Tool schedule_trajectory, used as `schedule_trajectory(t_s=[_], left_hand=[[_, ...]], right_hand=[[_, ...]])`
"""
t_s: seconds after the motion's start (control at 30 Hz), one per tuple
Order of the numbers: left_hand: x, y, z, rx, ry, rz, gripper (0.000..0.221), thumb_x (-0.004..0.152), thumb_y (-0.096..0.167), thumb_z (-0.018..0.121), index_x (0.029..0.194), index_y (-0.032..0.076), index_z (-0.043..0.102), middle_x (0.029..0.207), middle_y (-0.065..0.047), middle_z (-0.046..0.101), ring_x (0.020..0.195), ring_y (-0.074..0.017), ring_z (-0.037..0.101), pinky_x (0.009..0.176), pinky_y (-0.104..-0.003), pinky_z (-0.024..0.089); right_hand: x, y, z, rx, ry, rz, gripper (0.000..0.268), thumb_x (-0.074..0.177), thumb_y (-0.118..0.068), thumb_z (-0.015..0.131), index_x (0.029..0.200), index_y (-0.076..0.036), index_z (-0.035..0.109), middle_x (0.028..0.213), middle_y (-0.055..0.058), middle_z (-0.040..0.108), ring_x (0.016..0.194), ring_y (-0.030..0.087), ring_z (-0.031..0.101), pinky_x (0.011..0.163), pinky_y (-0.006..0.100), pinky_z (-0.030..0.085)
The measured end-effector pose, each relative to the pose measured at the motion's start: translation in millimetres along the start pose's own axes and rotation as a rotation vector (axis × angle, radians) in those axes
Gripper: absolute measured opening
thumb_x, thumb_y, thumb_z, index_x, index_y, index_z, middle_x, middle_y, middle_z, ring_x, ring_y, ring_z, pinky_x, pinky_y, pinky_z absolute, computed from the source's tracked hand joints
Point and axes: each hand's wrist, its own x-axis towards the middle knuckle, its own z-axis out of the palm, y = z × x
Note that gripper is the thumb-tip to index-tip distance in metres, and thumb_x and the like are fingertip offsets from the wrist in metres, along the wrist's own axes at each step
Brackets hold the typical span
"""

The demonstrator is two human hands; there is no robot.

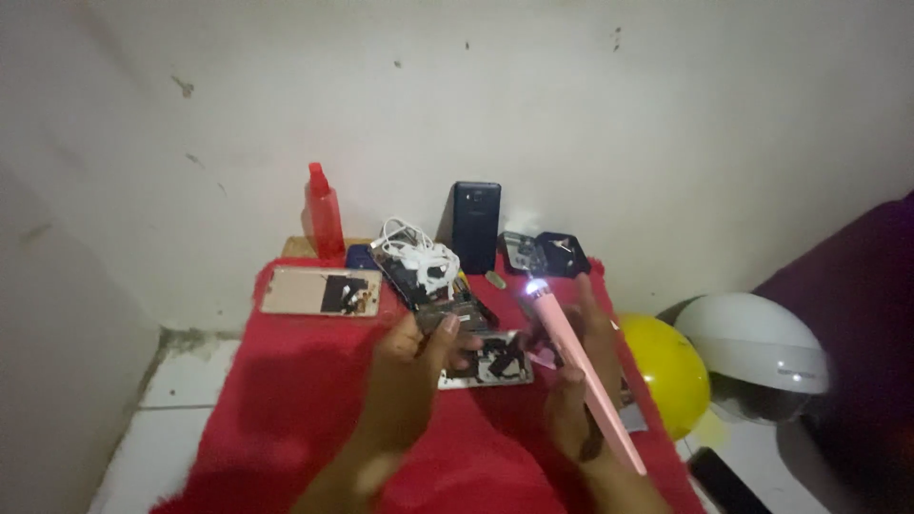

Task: Inspecting a disassembled phone motherboard using a small flashlight to check for defects or component placement.

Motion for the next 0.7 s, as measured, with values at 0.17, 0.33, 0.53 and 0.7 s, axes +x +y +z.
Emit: schedule_trajectory(t_s=[0.17, 0.33, 0.53, 0.7], left_hand=[[-7.6, -11.8, 3.5, -0.125, -0.092, 0.218, 0.031, 0.096, 0.019, 0.058, 0.116, 0.003, 0.076, 0.109, -0.012, 0.085, 0.1, -0.0212, 0.085, 0.075, -0.029, 0.068], [-11.8, -13.4, 3.3, -0.03, -0.004, 0.13, 0.027, 0.092, 0.028, 0.066, 0.099, 0.009, 0.083, 0.086, -0.001, 0.083, 0.084, -0.0113, 0.072, 0.074, -0.028, 0.056], [-8.9, -21.9, 2.2, 0.075, -0.008, 0.241, 0.028, 0.092, 0.033, 0.064, 0.091, 0.011, 0.083, 0.074, 0.003, 0.077, 0.07, -0.007, 0.064, 0.062, -0.028, 0.05], [-13.3, -16.3, 0.3, 0.083, -0.011, 0.24, 0.033, 0.091, 0.034, 0.063, 0.104, 0.013, 0.084, 0.085, 0.003, 0.084, 0.076, -0.0063, 0.071, 0.066, -0.026, 0.055]], right_hand=[[-14.7, -7.4, -1.5, 0.134, -0.01, 0.065, 0.049, 0.091, -0.02, 0.063, 0.139, -0.011, 0.059, 0.121, 0.011, 0.075, 0.109, 0.023, 0.076, 0.089, 0.037, 0.067], [-22.1, -7.5, 8.2, 0.054, 0.054, -0.147, 0.031, 0.087, -0.014, 0.074, 0.116, -0.005, 0.069, 0.111, 0.015, 0.076, 0.096, 0.024, 0.077, 0.076, 0.031, 0.066], [-27.0, -8.1, 13.4, -0.038, 0.029, -0.187, 0.03, 0.086, -0.015, 0.074, 0.114, -0.004, 0.07, 0.117, 0.014, 0.078, 0.098, 0.022, 0.079, 0.078, 0.031, 0.065], [-28.4, -15.5, 16.5, -0.055, 0.035, -0.124, 0.03, 0.088, -0.021, 0.073, 0.113, -0.005, 0.072, 0.12, 0.012, 0.077, 0.104, 0.022, 0.078, 0.082, 0.032, 0.065]])
